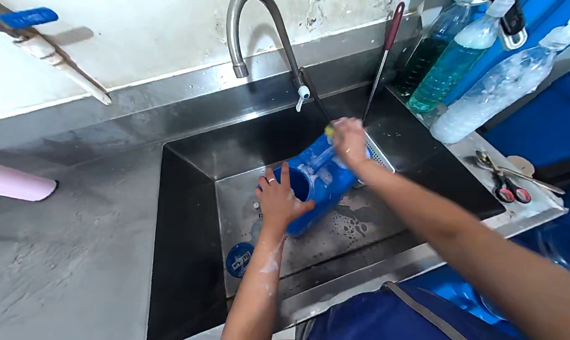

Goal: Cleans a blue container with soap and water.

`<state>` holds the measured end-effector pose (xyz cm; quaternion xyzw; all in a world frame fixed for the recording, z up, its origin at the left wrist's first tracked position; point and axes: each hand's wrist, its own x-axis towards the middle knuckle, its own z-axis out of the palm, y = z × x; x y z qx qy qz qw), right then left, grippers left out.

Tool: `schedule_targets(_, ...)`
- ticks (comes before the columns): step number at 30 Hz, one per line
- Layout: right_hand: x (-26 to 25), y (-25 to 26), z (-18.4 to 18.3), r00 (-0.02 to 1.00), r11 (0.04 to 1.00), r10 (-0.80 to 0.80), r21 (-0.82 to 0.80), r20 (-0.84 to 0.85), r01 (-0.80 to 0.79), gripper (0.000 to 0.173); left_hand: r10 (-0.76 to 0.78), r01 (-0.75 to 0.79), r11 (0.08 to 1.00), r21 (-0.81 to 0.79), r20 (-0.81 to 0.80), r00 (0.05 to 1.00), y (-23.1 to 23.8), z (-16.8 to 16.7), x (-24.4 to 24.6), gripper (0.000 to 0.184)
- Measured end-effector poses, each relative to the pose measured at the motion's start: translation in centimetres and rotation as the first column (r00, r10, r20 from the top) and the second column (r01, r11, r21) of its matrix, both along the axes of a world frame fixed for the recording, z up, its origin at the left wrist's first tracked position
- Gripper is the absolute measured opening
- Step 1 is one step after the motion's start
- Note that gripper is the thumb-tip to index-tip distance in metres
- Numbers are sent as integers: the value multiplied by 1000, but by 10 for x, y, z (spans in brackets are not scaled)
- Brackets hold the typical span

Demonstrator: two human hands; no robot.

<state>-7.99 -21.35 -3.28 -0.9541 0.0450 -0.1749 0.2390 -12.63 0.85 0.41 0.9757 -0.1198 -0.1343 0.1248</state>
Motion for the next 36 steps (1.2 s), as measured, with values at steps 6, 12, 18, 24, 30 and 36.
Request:
schedule_targets(6, -121, 21, -74, 899, 906, 408, 48, 156, -420, 31, 11, -11, 1000, 1, -18, 1000, 0, -1, -1, 120)
schedule_targets(12, 13, 23, -34, 895, 899, 391, -117, -215, -421, 38, 46, -42, 997, -60, 77, 996, -3, -10, -5, 114)
schedule_targets(18, -76, -15, -71, 857, 857, 515, -4, -22, -515, 48, 75, -76, 997, 3, 87, 993, -7, -10, -3, 120)
schedule_targets(24, -1, 2, -50, 804, 804, 592, -28, -65, -594, 34, -43, 44, 998, 44, -43, 998, 5, 2, 4, 125)
schedule_targets(30, -84, -14, -67, 862, 860, 506, 49, 38, -507, 24, -69, 71, 997, -4, 151, 986, 0, -11, -16, 122)
schedule_targets(36, -128, -49, 12, 720, 769, 611, 463, -329, -441, 27, 156, -131, 978, -161, 159, 975, -43, -11, -12, 85)
